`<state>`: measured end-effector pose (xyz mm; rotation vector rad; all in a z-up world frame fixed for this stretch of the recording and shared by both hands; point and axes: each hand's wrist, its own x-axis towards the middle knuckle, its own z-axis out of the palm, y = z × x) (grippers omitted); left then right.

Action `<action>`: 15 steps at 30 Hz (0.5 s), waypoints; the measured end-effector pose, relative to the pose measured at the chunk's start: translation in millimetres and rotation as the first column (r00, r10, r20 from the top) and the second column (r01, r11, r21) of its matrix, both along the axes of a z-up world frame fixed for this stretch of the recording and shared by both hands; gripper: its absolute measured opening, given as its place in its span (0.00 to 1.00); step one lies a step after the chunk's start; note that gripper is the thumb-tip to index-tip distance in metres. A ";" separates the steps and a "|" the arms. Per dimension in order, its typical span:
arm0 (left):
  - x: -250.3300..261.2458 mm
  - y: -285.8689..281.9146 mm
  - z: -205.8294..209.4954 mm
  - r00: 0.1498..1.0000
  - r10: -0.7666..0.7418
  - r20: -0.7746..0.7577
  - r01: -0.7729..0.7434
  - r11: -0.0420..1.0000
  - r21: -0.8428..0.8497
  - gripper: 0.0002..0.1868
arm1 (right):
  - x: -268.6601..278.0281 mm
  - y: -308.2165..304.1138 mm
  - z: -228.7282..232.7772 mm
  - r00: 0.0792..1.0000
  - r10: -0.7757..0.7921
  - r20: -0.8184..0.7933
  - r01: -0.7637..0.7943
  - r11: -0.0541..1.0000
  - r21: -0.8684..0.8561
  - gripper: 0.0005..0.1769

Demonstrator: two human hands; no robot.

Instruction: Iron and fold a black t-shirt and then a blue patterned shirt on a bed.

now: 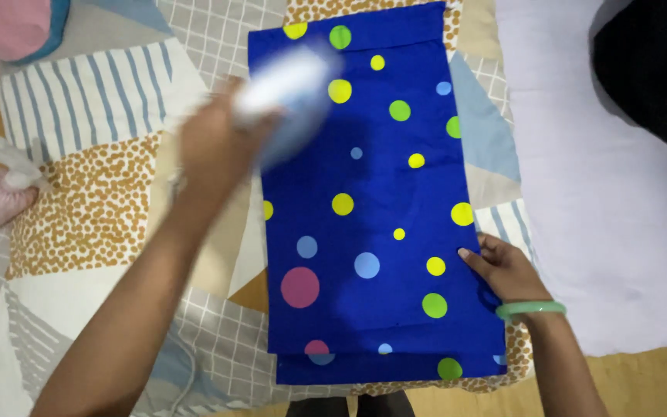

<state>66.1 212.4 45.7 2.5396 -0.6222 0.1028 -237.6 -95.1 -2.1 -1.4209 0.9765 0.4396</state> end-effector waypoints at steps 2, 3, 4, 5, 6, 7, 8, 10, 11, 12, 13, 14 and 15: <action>-31.7 -52.8 -0.8 0.979 -0.190 0.068 0.182 0.976 0.119 0.29 | -18.1 -2.3 -13.1 0.997 -0.077 -0.024 0.077 0.997 0.018 0.12; -52.5 -78.2 2.5 0.929 -0.368 -0.036 0.368 0.910 0.192 0.30 | -28.9 -4.5 -26.1 0.996 -0.066 0.058 0.068 0.997 -0.022 0.10; -73.2 -103.2 5.5 0.840 -0.521 -0.151 0.542 0.804 0.242 0.31 | -39.3 -6.6 -39.7 0.989 -0.051 0.138 0.061 0.996 -0.064 0.09; -76.7 -115.1 -5.1 0.840 -0.522 -0.149 0.543 0.806 0.236 0.31 | -39.7 -4.6 -39.5 0.989 -0.051 0.137 0.061 0.996 -0.070 0.09; -80.1 -127.4 -16.3 0.795 -0.600 -0.095 0.603 0.760 0.242 0.31 | -40.0 -2.9 -40.1 0.984 -0.096 0.149 0.103 0.994 -0.039 0.08; -86.2 -140.0 -28.2 0.740 -0.671 -0.044 0.659 0.709 0.251 0.30 | -43.2 -1.2 -40.8 0.977 -0.142 0.156 0.145 0.989 -0.008 0.07; -75.0 -151.2 -39.2 0.739 -0.672 -0.044 0.660 0.710 0.243 0.30 | -45.1 -1.7 -39.3 0.978 -0.141 0.152 0.145 0.989 -0.014 0.07; -50.3 -169.7 -58.8 0.768 -0.634 0.090 0.598 0.761 0.251 0.26 | -46.2 2.7 -37.3 0.961 -0.177 0.213 0.182 0.983 -0.003 0.08; -29.4 -177.2 -60.1 0.767 -0.636 0.088 0.600 0.758 0.255 0.26 | -43.9 3.4 -35.3 0.960 -0.181 0.214 0.184 0.983 0.002 0.08; -8.4 -184.5 -60.8 0.802 -0.561 0.205 0.509 0.821 0.259 0.27 | -41.4 4.4 -32.7 0.963 -0.172 0.207 0.179 0.984 -0.014 0.07; 11.7 -192.8 -61.4 0.818 -0.479 0.318 0.416 0.875 0.246 0.28 | -40.0 5.1 -28.9 0.966 -0.165 0.198 0.175 0.984 -0.032 0.07; 27.7 -198.3 -64.1 0.817 -0.483 0.316 0.420 0.873 0.248 0.28 | -42.2 6.8 -32.1 0.966 -0.170 0.197 0.179 0.983 -0.030 0.07; 44.4 -206.8 -66.6 0.870 -0.420 0.257 0.357 0.898 0.257 0.29 | -43.8 5.7 -35.2 0.959 -0.192 0.211 0.197 0.980 -0.003 0.07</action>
